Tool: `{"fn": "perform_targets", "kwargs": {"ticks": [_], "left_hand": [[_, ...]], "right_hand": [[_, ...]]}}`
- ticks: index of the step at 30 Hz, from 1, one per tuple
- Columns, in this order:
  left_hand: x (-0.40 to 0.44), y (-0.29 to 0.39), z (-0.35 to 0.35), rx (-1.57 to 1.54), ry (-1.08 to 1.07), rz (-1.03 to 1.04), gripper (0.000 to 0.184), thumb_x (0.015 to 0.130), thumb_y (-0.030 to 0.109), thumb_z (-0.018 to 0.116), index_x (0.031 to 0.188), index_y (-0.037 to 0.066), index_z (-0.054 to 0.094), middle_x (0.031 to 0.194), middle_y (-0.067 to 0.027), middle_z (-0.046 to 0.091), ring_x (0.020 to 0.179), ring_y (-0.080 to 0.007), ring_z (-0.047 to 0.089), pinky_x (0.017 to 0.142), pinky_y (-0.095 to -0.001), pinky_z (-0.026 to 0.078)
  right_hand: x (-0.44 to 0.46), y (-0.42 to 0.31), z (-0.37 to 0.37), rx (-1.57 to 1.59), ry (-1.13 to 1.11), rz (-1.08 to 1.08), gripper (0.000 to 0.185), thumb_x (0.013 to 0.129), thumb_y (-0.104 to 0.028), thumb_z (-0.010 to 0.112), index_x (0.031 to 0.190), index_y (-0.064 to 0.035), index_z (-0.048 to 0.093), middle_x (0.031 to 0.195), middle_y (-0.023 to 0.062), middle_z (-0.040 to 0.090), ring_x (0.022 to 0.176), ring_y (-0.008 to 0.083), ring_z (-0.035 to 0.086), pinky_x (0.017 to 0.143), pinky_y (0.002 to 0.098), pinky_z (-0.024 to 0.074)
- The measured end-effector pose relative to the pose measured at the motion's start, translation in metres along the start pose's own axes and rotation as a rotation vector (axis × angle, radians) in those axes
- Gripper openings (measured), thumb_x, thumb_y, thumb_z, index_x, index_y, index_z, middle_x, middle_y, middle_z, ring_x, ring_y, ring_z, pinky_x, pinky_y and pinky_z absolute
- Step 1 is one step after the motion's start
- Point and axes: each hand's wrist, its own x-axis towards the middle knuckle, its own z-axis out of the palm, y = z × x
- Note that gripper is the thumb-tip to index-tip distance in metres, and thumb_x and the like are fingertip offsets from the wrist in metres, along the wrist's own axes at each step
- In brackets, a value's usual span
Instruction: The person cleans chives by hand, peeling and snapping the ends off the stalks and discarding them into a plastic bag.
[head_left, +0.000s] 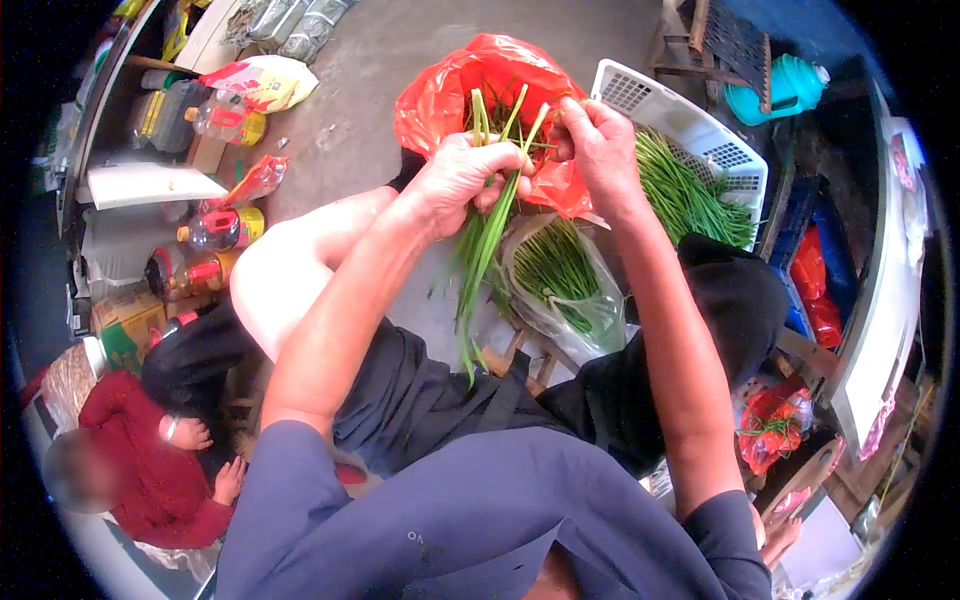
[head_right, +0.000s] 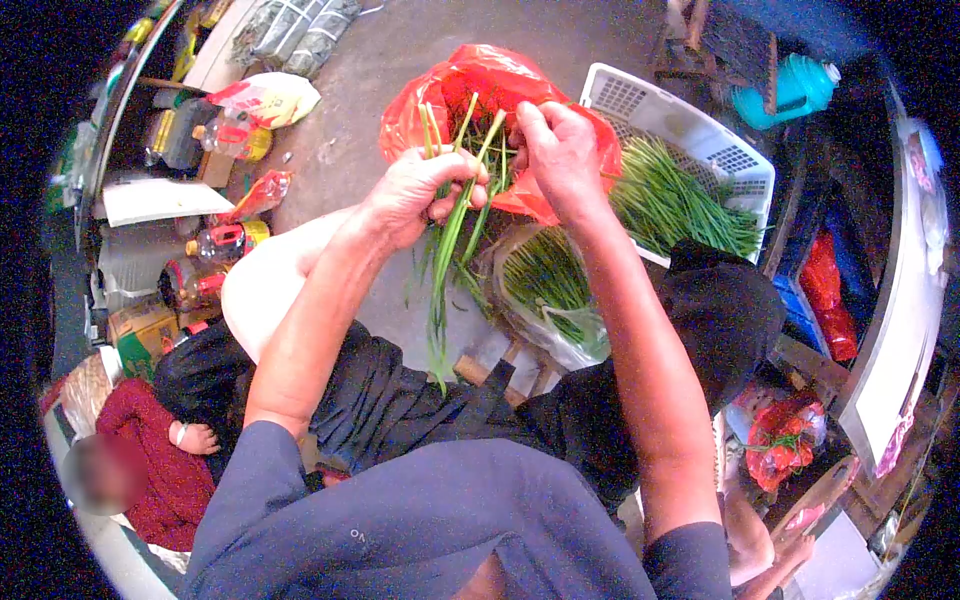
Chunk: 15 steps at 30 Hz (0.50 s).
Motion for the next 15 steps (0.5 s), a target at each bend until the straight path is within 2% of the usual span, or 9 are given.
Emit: {"fn": "perform_targets", "kwargs": {"ticks": [3,7,9,12,15], "left_hand": [[0.000,0.001,-0.001,-0.014,-0.002,-0.002,0.015,0.084,0.018,0.060,0.083,0.003,0.064,0.069,-0.0059,0.064,0.042,-0.0034,0.041,0.040,-0.0173,0.029],[0.000,0.000,-0.001,-0.066,-0.008,-0.016,0.015,0.085,0.018,0.060,0.084,0.004,0.064,0.071,-0.0060,0.064,0.044,-0.0033,0.042,0.040,-0.0165,0.029],[0.002,-0.002,-0.003,-0.070,-0.009,-0.012,0.015,0.085,0.018,0.060,0.084,0.004,0.064,0.071,-0.0060,0.064,0.044,-0.0033,0.043,0.040,-0.0162,0.029],[0.003,-0.003,-0.003,-0.051,0.018,-0.006,0.015,0.086,0.019,0.060,0.085,0.004,0.064,0.071,-0.0058,0.064,0.045,-0.0031,0.042,0.040,-0.0162,0.029],[0.002,-0.002,-0.001,-0.077,0.017,-0.024,0.015,0.086,0.019,0.059,0.085,0.004,0.063,0.071,-0.0056,0.064,0.044,-0.0030,0.042,0.040,-0.0164,0.030]], "right_hand": [[0.002,0.003,-0.002,0.094,0.007,0.055,0.023,0.093,-0.021,0.056,0.087,-0.0001,0.062,0.075,0.0028,0.063,0.056,0.0056,0.051,0.057,0.0221,0.0466],[0.002,0.006,0.003,0.077,0.044,0.010,0.027,0.092,-0.024,0.055,0.083,0.0007,0.063,0.071,0.0037,0.062,0.056,0.0085,0.054,0.053,0.0246,0.0445],[-0.001,0.003,0.007,0.188,-0.021,0.029,0.027,0.091,-0.025,0.057,0.085,0.0005,0.064,0.071,0.0025,0.062,0.056,0.0075,0.053,0.052,0.0239,0.0435],[-0.006,-0.003,0.012,0.196,-0.107,0.054,0.029,0.091,-0.027,0.059,0.083,-0.0002,0.064,0.071,0.0017,0.062,0.058,0.0065,0.054,0.052,0.0239,0.0432],[-0.006,0.006,0.015,0.079,-0.132,-0.014,0.030,0.091,-0.029,0.059,0.081,-0.0011,0.063,0.068,0.0024,0.061,0.057,0.0086,0.054,0.051,0.0258,0.0436]]}}
